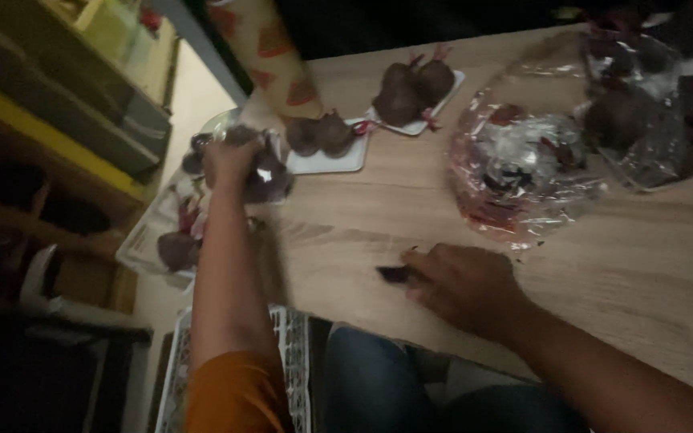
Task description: Trimming the stems and roots of beetroots and placing them on individual trays
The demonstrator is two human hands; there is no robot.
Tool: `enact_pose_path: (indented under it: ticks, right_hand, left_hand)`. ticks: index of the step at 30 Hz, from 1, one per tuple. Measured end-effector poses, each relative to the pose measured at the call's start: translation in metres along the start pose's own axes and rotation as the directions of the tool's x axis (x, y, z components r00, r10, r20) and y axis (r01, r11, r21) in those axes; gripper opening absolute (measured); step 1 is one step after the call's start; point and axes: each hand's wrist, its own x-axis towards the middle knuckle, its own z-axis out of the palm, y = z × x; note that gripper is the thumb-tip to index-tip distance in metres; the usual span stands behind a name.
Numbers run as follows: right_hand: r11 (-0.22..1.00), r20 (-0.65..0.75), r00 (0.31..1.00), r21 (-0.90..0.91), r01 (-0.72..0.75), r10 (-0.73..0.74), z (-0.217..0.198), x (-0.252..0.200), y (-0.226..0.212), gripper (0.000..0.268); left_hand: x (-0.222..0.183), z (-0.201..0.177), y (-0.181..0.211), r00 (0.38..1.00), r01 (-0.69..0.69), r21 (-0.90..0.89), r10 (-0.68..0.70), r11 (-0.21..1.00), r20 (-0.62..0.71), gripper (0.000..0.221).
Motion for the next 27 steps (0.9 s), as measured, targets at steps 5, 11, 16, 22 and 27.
enact_pose_path:
  ticks: [5, 11, 16, 22, 27]
  right_hand:
    - [0.973, -0.148, 0.983, 0.216, -0.075, 0.108, -0.013, -0.001, -0.001, 0.047]
    - [0.924, -0.165, 0.961, 0.350, -0.154, 0.222, -0.012, -0.006, 0.002, 0.046]
    - [0.899, -0.134, 0.911, 0.269, -0.345, 0.390, 0.003, -0.015, 0.011, 0.047]
    - [0.952, -0.203, 0.935, 0.157, -0.262, 0.291, 0.002, -0.009, 0.009, 0.039]
    - [0.897, -0.034, 0.912, 0.200, -0.395, 0.409, -0.001, -0.006, 0.004, 0.044]
  left_hand:
    - [-0.101, -0.069, 0.056, 0.906, -0.389, 0.074, 0.396, 0.918, -0.147, 0.097]
    - [-0.231, -0.086, 0.061, 0.821, -0.362, -0.397, 0.491, 0.843, 0.292, 0.080]
    - [-0.236, -0.023, 0.009, 0.706, -0.218, -0.524, 0.504, 0.823, 0.498, 0.078]
    - [-0.253, -0.014, -0.014, 0.749, -0.076, -0.443, 0.344, 0.893, 0.566, 0.122]
    - [-0.273, -0.049, -0.017, 0.726, -0.326, -0.161, 0.355, 0.932, 0.589, 0.091]
